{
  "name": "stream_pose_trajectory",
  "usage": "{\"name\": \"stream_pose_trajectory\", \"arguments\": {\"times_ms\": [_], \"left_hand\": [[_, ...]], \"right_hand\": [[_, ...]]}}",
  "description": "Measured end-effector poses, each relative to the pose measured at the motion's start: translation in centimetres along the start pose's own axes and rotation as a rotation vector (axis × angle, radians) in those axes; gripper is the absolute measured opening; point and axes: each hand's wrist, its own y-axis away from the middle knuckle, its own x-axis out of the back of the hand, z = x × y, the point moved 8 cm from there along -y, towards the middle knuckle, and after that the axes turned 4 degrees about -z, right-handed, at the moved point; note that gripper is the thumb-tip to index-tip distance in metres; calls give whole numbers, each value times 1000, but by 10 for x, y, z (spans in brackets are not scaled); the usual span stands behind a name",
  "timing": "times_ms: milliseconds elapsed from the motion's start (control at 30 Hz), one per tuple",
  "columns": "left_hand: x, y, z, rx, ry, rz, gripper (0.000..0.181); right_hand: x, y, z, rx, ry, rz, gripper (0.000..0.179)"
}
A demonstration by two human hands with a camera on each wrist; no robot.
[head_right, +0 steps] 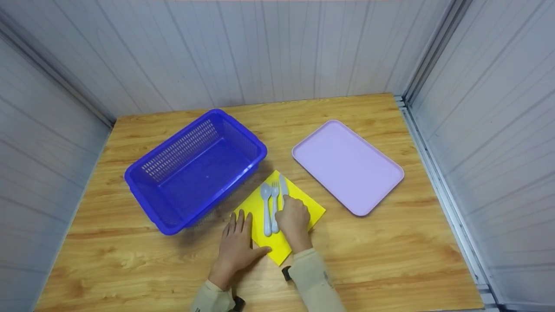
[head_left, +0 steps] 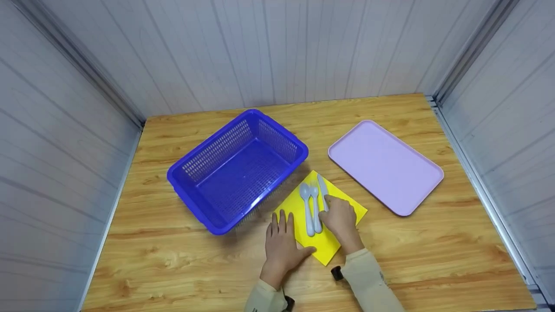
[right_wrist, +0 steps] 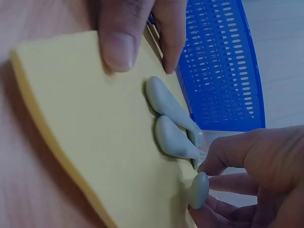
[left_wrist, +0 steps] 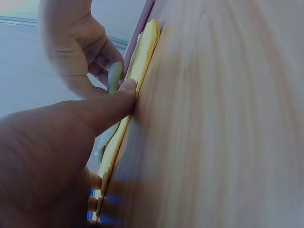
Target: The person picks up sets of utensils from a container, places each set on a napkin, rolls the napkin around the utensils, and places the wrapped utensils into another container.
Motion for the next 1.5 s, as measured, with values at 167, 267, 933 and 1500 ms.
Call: {"name": "stream_pose_trajectory", "arguments": {"times_ms": [167, 267, 933, 1500], "left_hand": [[1, 0, 2, -6, 9, -2, 117], [1, 0, 1, 1, 7, 5, 117], [3, 2, -1, -3, 26, 40, 116], [1, 2, 2, -34, 94, 88, 108]], "right_hand": [[-7, 4, 2, -21, -17, -7, 52], [-8, 6, 2, -15, -29, -11, 52], [-8, 7, -3, 58, -51, 31, 42], [-5, 28, 11, 201, 25, -70, 50]]}}
